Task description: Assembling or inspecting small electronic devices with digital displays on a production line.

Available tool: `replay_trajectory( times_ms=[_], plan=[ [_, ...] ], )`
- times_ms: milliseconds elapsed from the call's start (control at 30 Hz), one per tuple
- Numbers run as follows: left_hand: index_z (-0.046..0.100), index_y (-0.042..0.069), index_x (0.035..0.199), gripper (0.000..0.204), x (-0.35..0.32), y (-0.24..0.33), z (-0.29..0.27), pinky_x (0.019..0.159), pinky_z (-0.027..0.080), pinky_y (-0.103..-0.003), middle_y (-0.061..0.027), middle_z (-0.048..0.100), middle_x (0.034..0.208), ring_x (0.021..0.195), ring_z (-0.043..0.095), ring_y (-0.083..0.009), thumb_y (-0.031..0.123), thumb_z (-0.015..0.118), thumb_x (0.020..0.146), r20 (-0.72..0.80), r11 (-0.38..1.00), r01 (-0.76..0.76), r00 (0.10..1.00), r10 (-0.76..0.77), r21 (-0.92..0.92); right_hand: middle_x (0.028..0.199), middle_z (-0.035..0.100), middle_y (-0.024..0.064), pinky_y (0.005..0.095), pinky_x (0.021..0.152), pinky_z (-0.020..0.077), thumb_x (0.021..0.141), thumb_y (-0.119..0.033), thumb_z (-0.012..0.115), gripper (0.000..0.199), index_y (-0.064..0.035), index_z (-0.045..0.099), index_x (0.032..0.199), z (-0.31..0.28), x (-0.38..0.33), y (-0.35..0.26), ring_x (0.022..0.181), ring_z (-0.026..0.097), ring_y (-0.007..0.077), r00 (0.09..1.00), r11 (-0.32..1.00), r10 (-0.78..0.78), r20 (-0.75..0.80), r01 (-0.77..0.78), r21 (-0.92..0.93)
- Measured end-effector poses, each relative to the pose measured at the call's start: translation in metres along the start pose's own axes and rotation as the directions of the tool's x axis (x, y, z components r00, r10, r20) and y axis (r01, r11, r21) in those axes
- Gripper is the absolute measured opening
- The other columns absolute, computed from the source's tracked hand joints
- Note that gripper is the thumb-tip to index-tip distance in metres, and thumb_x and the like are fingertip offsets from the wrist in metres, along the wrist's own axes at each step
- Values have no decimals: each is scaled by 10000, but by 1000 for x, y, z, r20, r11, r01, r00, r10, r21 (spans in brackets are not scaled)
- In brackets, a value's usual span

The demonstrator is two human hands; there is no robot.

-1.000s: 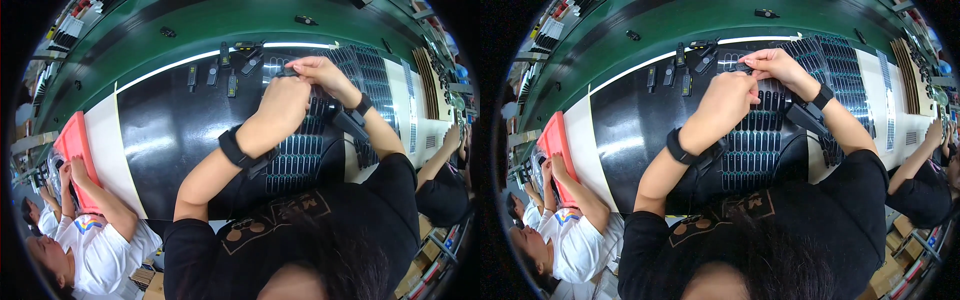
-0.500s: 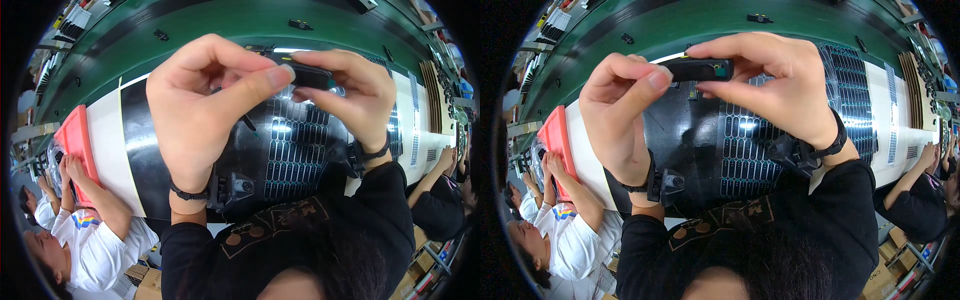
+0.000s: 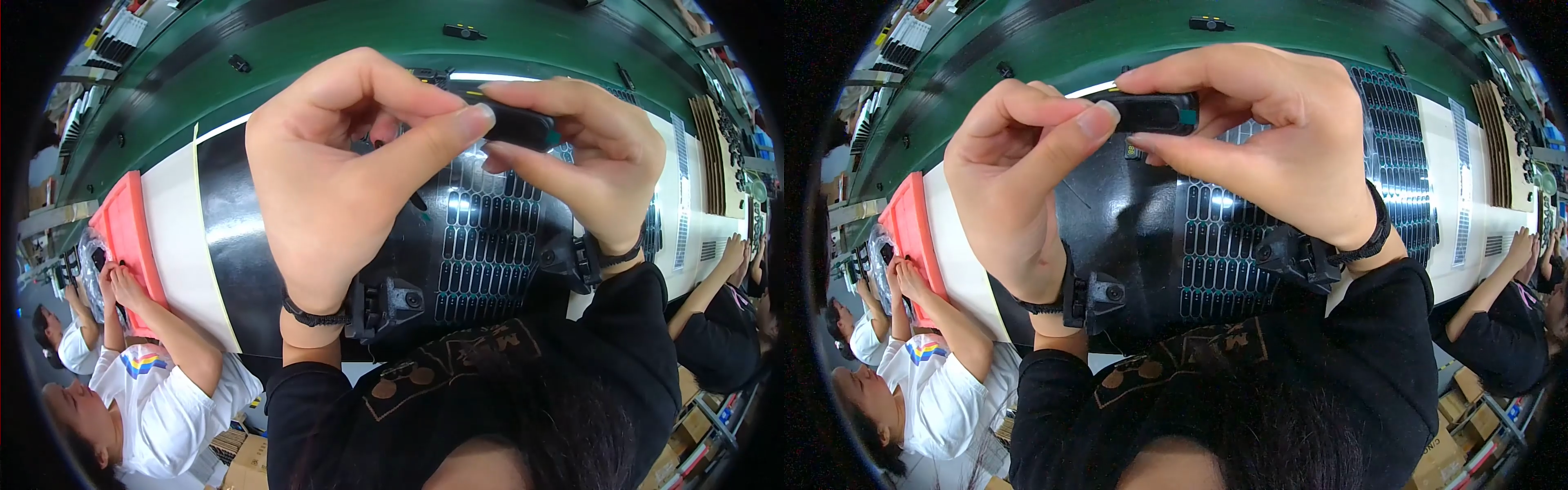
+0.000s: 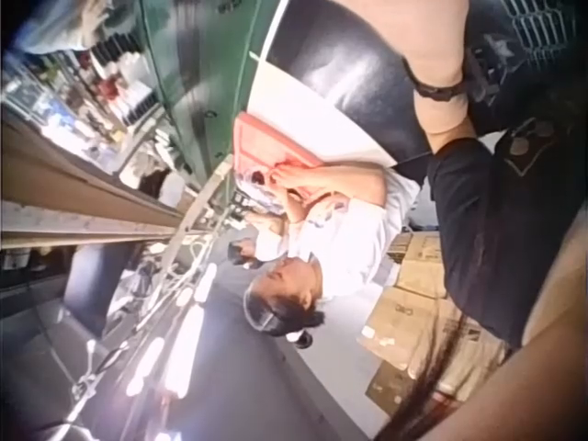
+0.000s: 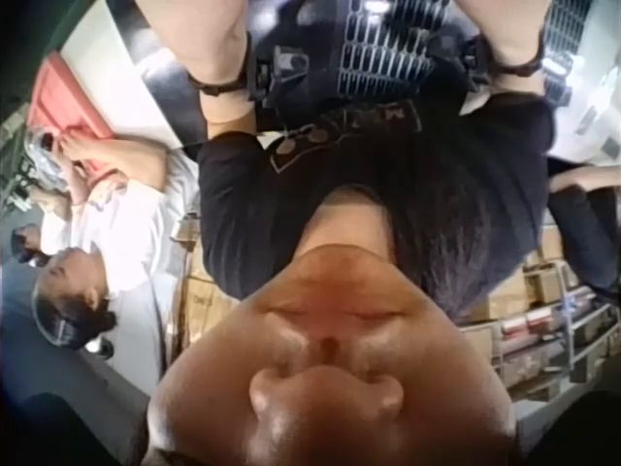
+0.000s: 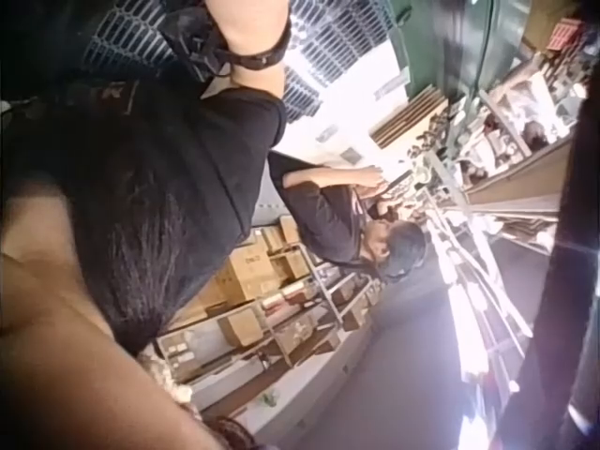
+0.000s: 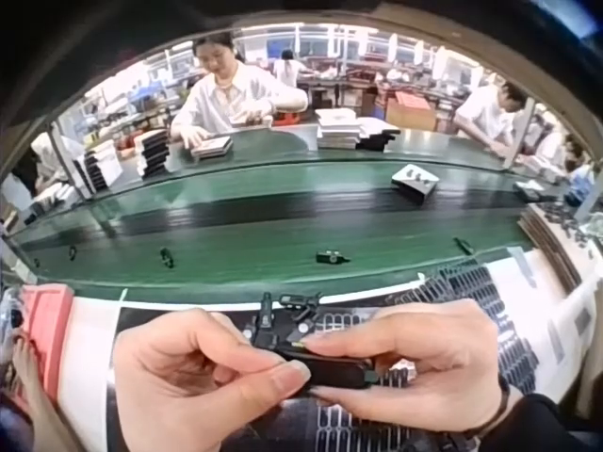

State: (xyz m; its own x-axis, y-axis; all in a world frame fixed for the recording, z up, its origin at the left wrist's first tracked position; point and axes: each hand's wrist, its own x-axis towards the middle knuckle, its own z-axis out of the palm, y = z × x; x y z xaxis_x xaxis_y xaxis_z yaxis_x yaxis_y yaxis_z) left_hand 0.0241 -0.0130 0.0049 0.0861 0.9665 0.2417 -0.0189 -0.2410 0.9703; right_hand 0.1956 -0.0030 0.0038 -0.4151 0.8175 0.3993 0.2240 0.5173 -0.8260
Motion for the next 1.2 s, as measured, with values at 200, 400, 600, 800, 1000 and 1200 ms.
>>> replay_trajectory(
  times_ms=[200, 400, 600, 800, 1000, 1200],
  plan=[
    [545, -14, 714, 82, 6, 6, -1, 576, 372, -153, -24, 550, 673, 611, 492, -58, -60, 601, 675, -21, 969, 27, 1000, -23, 246, 865, 562, 154, 247, 593, 511, 619, 136, 607, 316, 95, 542, 925, 1, 5, -3, 713, 585, 188, 998, 996, -64, 20, 65, -56],
    [564, -7, 728, 54, 18, -22, -11, 531, 334, -135, 19, 526, 631, 550, 443, -20, 10, 610, 705, 165, 973, 230, 959, -229, 12, 895, 562, 134, 236, 671, 490, 702, 42, 580, 277, 61, 541, 976, 4, 7, 8, 754, 580, 174, 994, 993, 91, 60, -95, 72],
    [602, -32, 748, 209, 53, -70, -40, 486, 379, -191, -26, 557, 574, 517, 484, -67, 170, 642, 707, -225, 933, 191, 966, -124, 306, 975, 560, 104, 260, 748, 448, 816, -201, 510, 306, -21, 520, 1063, -23, 67, 106, 852, 550, 147, 940, 981, 194, 280, -187, -49],
    [557, -20, 952, 305, 69, -112, -77, 596, 420, -210, -56, 592, 719, 672, 533, -99, 147, 631, 707, -470, 904, 114, 877, 103, 411, 899, 567, 103, 292, 712, 433, 776, -294, 559, 348, -21, 538, 989, 22, 135, 189, 867, 529, 189, 911, 762, 363, 195, -170, -625],
    [557, -22, 926, 261, 46, -55, -52, 615, 432, -204, -63, 583, 791, 696, 538, -96, 37, 630, 682, -249, 954, -16, 964, 94, 299, 866, 564, 114, 290, 681, 436, 764, -163, 579, 261, -23, 540, 981, 39, 141, 187, 841, 543, 197, 908, 691, 92, 408, 237, -683],
    [541, -38, 923, 248, 22, -8, -34, 691, 415, -180, -63, 550, 808, 740, 527, -91, -69, 592, 682, -140, 998, -18, 990, 25, 53, 775, 487, 166, 329, 621, 404, 746, -169, 563, 224, 6, 477, 858, 14, 92, 80, 692, 489, 317, 976, 877, -206, 73, 217, -430]
  ],
)
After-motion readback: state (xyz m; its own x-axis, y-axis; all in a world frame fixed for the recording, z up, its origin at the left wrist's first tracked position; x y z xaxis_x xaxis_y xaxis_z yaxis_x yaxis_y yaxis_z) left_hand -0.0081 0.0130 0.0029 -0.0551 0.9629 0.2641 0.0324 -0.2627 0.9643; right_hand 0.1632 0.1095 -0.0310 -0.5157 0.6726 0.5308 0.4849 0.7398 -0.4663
